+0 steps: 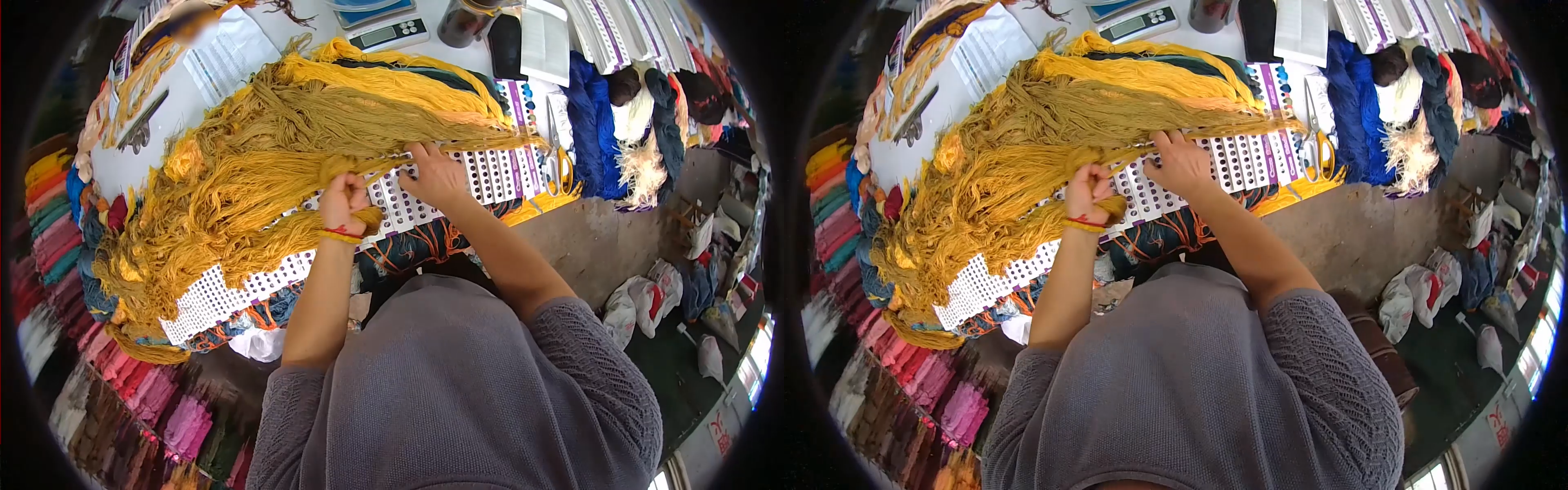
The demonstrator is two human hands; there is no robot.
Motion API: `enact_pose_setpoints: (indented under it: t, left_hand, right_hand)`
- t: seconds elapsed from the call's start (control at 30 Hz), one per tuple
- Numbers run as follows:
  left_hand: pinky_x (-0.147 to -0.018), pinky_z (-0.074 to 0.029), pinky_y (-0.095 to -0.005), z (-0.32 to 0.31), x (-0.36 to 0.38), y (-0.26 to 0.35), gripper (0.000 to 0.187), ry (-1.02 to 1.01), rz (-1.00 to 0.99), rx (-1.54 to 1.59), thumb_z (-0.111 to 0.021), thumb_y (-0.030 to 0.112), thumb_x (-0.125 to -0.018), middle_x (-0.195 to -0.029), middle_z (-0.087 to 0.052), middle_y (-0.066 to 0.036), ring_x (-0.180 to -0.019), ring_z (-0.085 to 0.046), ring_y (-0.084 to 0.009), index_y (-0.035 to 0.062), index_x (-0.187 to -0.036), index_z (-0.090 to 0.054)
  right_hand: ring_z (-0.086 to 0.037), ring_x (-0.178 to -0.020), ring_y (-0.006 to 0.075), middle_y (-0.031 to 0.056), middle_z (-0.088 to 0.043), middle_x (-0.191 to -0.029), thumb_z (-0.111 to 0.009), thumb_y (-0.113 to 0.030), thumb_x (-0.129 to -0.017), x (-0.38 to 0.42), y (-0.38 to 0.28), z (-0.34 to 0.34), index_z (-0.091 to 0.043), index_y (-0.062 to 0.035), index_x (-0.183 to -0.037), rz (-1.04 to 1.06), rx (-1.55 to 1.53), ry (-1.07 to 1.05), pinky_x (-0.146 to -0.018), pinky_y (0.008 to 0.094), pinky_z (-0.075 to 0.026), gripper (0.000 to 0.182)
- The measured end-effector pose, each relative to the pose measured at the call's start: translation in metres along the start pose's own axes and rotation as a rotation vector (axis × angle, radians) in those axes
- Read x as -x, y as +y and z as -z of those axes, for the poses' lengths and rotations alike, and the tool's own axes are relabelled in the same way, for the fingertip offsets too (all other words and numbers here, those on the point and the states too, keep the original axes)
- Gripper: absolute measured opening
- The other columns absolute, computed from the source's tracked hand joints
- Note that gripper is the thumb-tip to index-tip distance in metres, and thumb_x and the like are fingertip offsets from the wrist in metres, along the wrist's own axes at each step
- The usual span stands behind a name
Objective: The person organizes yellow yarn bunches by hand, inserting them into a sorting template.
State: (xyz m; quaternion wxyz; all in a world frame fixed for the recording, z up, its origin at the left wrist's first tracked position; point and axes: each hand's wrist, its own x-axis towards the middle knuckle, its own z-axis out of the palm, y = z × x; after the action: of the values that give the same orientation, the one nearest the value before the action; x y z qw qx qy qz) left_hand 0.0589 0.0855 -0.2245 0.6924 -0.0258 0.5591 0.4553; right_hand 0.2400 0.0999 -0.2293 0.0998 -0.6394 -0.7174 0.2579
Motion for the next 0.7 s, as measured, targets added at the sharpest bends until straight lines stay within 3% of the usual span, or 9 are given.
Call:
enact_pose_setpoints:
  t: [0.07, 0.17, 0.3, 0.4, 0.53, 0.6, 0.63, 0.67, 0.7]
  left_hand:
    - [-0.035, -0.023, -0.0235, 0.01, 0.004, 0.022, 0.021, 0.104, 0.03, 0.02, -0.049, 0.016, -0.077, -0.05, -0.041, 0.0, -0.036, -0.027, -0.0081, 0.0104, -0.058, -0.044]
    - [-0.035, -0.023, -0.0244, 0.08, 0.008, 0.09, 0.019, -0.13, -0.055, -0.016, -0.049, 0.01, -0.071, -0.05, -0.04, 0.001, -0.038, -0.03, -0.0091, 0.0113, -0.054, -0.041]
    - [-0.039, -0.025, -0.0252, 0.112, 0.063, 0.213, 0.014, 0.487, -0.666, -0.155, -0.045, 0.007, -0.073, -0.05, -0.038, -0.001, -0.042, -0.031, -0.0101, 0.0067, -0.059, -0.045]
    - [-0.046, -0.037, -0.0257, 0.22, 0.077, 0.31, 0.014, 0.804, -0.722, -0.235, -0.047, 0.012, -0.081, -0.064, -0.047, -0.002, -0.055, -0.042, -0.013, 0.0006, -0.078, -0.053]
    - [-0.041, -0.031, -0.0207, 0.115, 0.087, 0.238, 0.017, 0.259, -0.649, -0.305, -0.049, 0.024, -0.085, -0.061, -0.045, 0.003, -0.049, -0.039, -0.005, 0.0096, -0.087, -0.057]
    - [-0.033, -0.019, -0.0187, 0.018, 0.115, 0.175, 0.025, -0.089, -0.149, -0.45, -0.045, 0.03, -0.087, -0.052, -0.041, 0.004, -0.039, -0.028, -0.0015, 0.0093, -0.093, -0.057]
    - [-0.036, -0.026, -0.0181, 0.0, 0.103, 0.143, 0.032, -0.243, -0.138, -0.609, -0.043, 0.035, -0.087, -0.064, -0.052, 0.0, -0.044, -0.039, -0.0037, 0.0083, -0.099, -0.057]
    - [-0.04, -0.033, -0.0189, -0.037, 0.103, 0.101, 0.038, -0.223, -0.439, -0.874, -0.04, 0.041, -0.088, -0.082, -0.057, -0.004, -0.054, -0.049, -0.0072, 0.0107, -0.106, -0.055]
    - [-0.046, -0.038, -0.0201, -0.078, 0.131, 0.084, 0.044, -0.198, -0.201, -0.923, -0.037, 0.046, -0.088, -0.097, -0.056, -0.007, -0.065, -0.054, -0.01, 0.0146, -0.115, -0.052]
  right_hand:
    - [-0.059, -0.075, 0.0288, 0.01, -0.055, -0.094, -0.056, -0.037, -0.071, 0.0, 0.0, 0.0, -0.049, -0.0152, -0.105, -0.019, 0.008, -0.01, -0.062, 0.0401, -0.047, 0.041]
    - [-0.059, -0.075, 0.0283, 0.0098, -0.055, -0.092, -0.056, -0.036, -0.071, 0.0, 0.0, -0.001, -0.051, -0.0172, -0.104, -0.046, 0.024, -0.033, -0.061, 0.041, -0.046, 0.039]
    - [-0.059, -0.075, 0.0285, 0.0103, -0.056, -0.091, -0.056, -0.036, -0.071, -0.002, 0.003, -0.005, -0.051, -0.0167, -0.104, -0.029, -0.049, -0.002, -0.062, 0.0415, -0.046, 0.039]
    - [-0.059, -0.077, 0.0297, 0.012, -0.056, -0.09, -0.057, -0.035, -0.07, -0.003, 0.003, 0.003, -0.05, -0.0154, -0.104, -0.049, -0.085, -0.061, -0.065, 0.0414, -0.047, 0.039]
    - [-0.058, -0.081, 0.0302, 0.0148, -0.057, -0.093, -0.053, -0.035, -0.076, -0.005, 0.004, 0.022, -0.049, -0.0141, -0.108, -0.148, -0.289, -0.232, -0.07, 0.0395, -0.047, 0.038]
    - [-0.059, -0.08, 0.0274, 0.0133, -0.059, -0.091, -0.056, -0.033, -0.076, 0.002, -0.012, 0.051, -0.052, -0.0107, -0.106, -0.079, -0.497, -0.197, -0.069, 0.0364, -0.047, 0.037]
    - [-0.059, -0.08, 0.0266, 0.0126, -0.06, -0.089, -0.057, -0.033, -0.076, 0.008, -0.022, 0.065, -0.053, -0.0094, -0.104, -0.009, -0.599, -0.167, -0.069, 0.0355, -0.046, 0.037]
    - [-0.059, -0.079, 0.0242, 0.0123, -0.06, -0.085, -0.057, -0.027, -0.077, 0.013, -0.037, 0.087, -0.054, -0.006, -0.101, -0.033, -0.71, -0.247, -0.068, 0.0327, -0.046, 0.032]
    - [-0.059, -0.076, 0.023, 0.0123, -0.06, -0.083, -0.057, -0.025, -0.078, 0.016, -0.045, 0.092, -0.054, -0.0046, -0.098, 0.052, -0.823, -0.246, -0.067, 0.0323, -0.046, 0.029]
